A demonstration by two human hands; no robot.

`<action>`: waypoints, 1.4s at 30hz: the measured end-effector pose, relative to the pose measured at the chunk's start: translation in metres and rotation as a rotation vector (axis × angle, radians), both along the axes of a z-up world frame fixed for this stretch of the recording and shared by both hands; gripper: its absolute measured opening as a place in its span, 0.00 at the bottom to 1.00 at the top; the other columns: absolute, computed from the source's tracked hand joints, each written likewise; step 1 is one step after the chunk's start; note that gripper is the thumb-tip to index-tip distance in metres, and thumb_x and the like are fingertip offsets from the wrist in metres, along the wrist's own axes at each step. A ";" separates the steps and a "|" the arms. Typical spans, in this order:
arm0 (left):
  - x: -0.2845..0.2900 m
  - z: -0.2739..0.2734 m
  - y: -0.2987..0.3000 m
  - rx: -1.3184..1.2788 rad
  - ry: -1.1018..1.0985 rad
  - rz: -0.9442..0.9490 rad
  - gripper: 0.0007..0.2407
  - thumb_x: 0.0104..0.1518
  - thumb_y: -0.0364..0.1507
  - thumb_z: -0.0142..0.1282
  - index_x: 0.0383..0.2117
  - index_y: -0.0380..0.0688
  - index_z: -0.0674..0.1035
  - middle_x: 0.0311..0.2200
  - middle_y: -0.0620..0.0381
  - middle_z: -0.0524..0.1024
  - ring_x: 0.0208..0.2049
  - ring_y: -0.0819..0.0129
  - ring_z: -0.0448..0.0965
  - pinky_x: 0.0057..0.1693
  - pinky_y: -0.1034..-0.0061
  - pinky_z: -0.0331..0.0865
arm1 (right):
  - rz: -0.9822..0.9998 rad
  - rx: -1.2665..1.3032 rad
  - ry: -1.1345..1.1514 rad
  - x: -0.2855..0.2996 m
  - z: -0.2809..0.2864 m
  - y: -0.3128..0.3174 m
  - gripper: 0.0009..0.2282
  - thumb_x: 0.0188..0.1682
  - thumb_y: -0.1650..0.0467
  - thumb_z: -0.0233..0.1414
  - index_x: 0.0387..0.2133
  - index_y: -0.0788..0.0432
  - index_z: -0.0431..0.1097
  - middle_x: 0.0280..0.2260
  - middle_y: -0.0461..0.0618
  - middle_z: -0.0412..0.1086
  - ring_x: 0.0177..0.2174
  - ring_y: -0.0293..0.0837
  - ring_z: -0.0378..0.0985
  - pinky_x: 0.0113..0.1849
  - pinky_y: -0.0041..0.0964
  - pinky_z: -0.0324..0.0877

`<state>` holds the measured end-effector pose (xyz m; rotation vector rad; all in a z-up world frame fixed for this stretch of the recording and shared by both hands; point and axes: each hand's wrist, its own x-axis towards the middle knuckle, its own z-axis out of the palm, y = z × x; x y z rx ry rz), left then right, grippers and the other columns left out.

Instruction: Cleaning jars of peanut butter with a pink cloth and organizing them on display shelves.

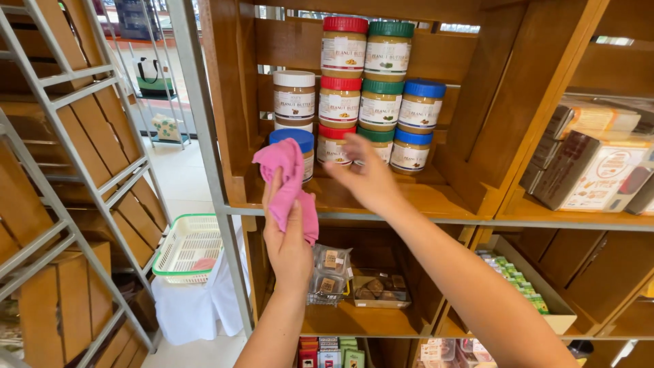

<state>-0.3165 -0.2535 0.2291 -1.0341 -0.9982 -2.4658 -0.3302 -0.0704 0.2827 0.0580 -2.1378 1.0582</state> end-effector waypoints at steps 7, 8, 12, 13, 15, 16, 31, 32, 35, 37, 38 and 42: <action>0.003 -0.018 -0.012 0.103 -0.077 -0.014 0.23 0.66 0.23 0.48 0.68 0.32 0.60 0.70 0.51 0.58 0.66 0.61 0.65 0.65 0.64 0.68 | 0.215 -0.115 -0.133 -0.053 0.005 -0.043 0.40 0.37 0.58 0.66 0.59 0.67 0.57 0.52 0.60 0.72 0.50 0.50 0.78 0.51 0.42 0.73; 0.003 -0.022 -0.013 0.103 -0.106 0.009 0.24 0.65 0.23 0.50 0.68 0.33 0.60 0.68 0.50 0.60 0.64 0.61 0.67 0.63 0.65 0.69 | 0.189 -0.082 -0.114 -0.058 0.005 -0.046 0.38 0.36 0.58 0.67 0.56 0.68 0.61 0.51 0.60 0.73 0.50 0.49 0.79 0.51 0.41 0.73; 0.001 -0.053 -0.014 0.147 -0.255 -0.050 0.23 0.64 0.22 0.53 0.65 0.33 0.63 0.58 0.46 0.68 0.52 0.61 0.74 0.57 0.64 0.74 | -0.006 0.001 -0.141 -0.063 0.005 -0.055 0.38 0.35 0.58 0.70 0.53 0.68 0.61 0.49 0.61 0.74 0.48 0.47 0.78 0.51 0.40 0.71; 0.007 -0.051 -0.017 0.137 -0.261 -0.047 0.23 0.64 0.22 0.53 0.65 0.33 0.63 0.58 0.46 0.68 0.52 0.61 0.74 0.57 0.64 0.74 | -0.004 -0.008 -0.147 -0.058 0.003 -0.055 0.38 0.35 0.58 0.70 0.53 0.68 0.61 0.49 0.61 0.74 0.48 0.47 0.78 0.51 0.40 0.71; 0.018 -0.046 -0.020 0.174 -0.317 -0.087 0.19 0.65 0.24 0.52 0.62 0.35 0.66 0.52 0.47 0.73 0.46 0.61 0.78 0.52 0.63 0.78 | 0.029 -0.035 -0.044 -0.051 0.002 -0.054 0.37 0.35 0.60 0.70 0.53 0.68 0.61 0.49 0.59 0.73 0.48 0.47 0.78 0.51 0.39 0.72; 0.019 -0.051 -0.021 0.171 -0.319 -0.082 0.19 0.65 0.24 0.52 0.62 0.35 0.66 0.52 0.47 0.73 0.46 0.61 0.78 0.52 0.63 0.78 | 0.034 -0.038 -0.046 -0.040 0.002 -0.053 0.37 0.35 0.60 0.70 0.53 0.68 0.61 0.49 0.59 0.73 0.48 0.47 0.78 0.51 0.39 0.72; 0.088 -0.107 0.049 -0.093 -0.209 -0.412 0.14 0.68 0.25 0.50 0.58 0.33 0.73 0.49 0.47 0.76 0.46 0.63 0.77 0.49 0.68 0.74 | 0.457 -0.934 0.203 0.236 -0.221 0.079 0.38 0.37 0.73 0.67 0.64 0.63 0.55 0.56 0.56 0.67 0.56 0.52 0.70 0.58 0.53 0.64; 0.103 -0.082 0.051 -0.254 -0.006 -0.365 0.12 0.69 0.24 0.50 0.56 0.34 0.76 0.49 0.47 0.77 0.47 0.62 0.76 0.51 0.68 0.72 | 0.454 -0.984 0.147 0.254 -0.243 0.087 0.38 0.38 0.71 0.67 0.63 0.64 0.56 0.56 0.57 0.68 0.55 0.53 0.71 0.56 0.53 0.66; 0.129 -0.049 0.073 -0.506 0.387 -0.295 0.12 0.67 0.22 0.51 0.55 0.39 0.77 0.52 0.49 0.78 0.52 0.59 0.76 0.58 0.67 0.69 | 0.414 -1.076 0.040 0.295 -0.284 0.104 0.36 0.39 0.68 0.66 0.61 0.65 0.58 0.54 0.58 0.69 0.53 0.53 0.73 0.54 0.54 0.68; 0.142 -0.052 0.094 -0.596 0.566 -0.270 0.13 0.65 0.22 0.52 0.55 0.43 0.76 0.54 0.51 0.77 0.56 0.57 0.77 0.63 0.66 0.68 | 0.377 -1.120 -0.022 0.321 -0.300 0.111 0.35 0.39 0.67 0.66 0.60 0.65 0.58 0.54 0.58 0.70 0.52 0.53 0.74 0.53 0.55 0.68; 0.148 -0.058 0.107 -0.631 0.573 -0.279 0.15 0.63 0.22 0.55 0.57 0.45 0.76 0.56 0.51 0.76 0.58 0.56 0.75 0.65 0.64 0.68 | 0.354 -1.140 -0.074 0.334 -0.306 0.114 0.35 0.39 0.66 0.66 0.60 0.65 0.59 0.53 0.58 0.70 0.52 0.53 0.74 0.53 0.54 0.69; 0.180 -0.085 0.152 -0.823 0.713 -0.399 0.22 0.55 0.21 0.57 0.58 0.46 0.76 0.61 0.47 0.71 0.63 0.49 0.67 0.67 0.59 0.62 | 0.261 -1.182 -0.165 0.381 -0.325 0.128 0.34 0.39 0.65 0.65 0.59 0.64 0.59 0.53 0.57 0.70 0.52 0.51 0.73 0.52 0.51 0.68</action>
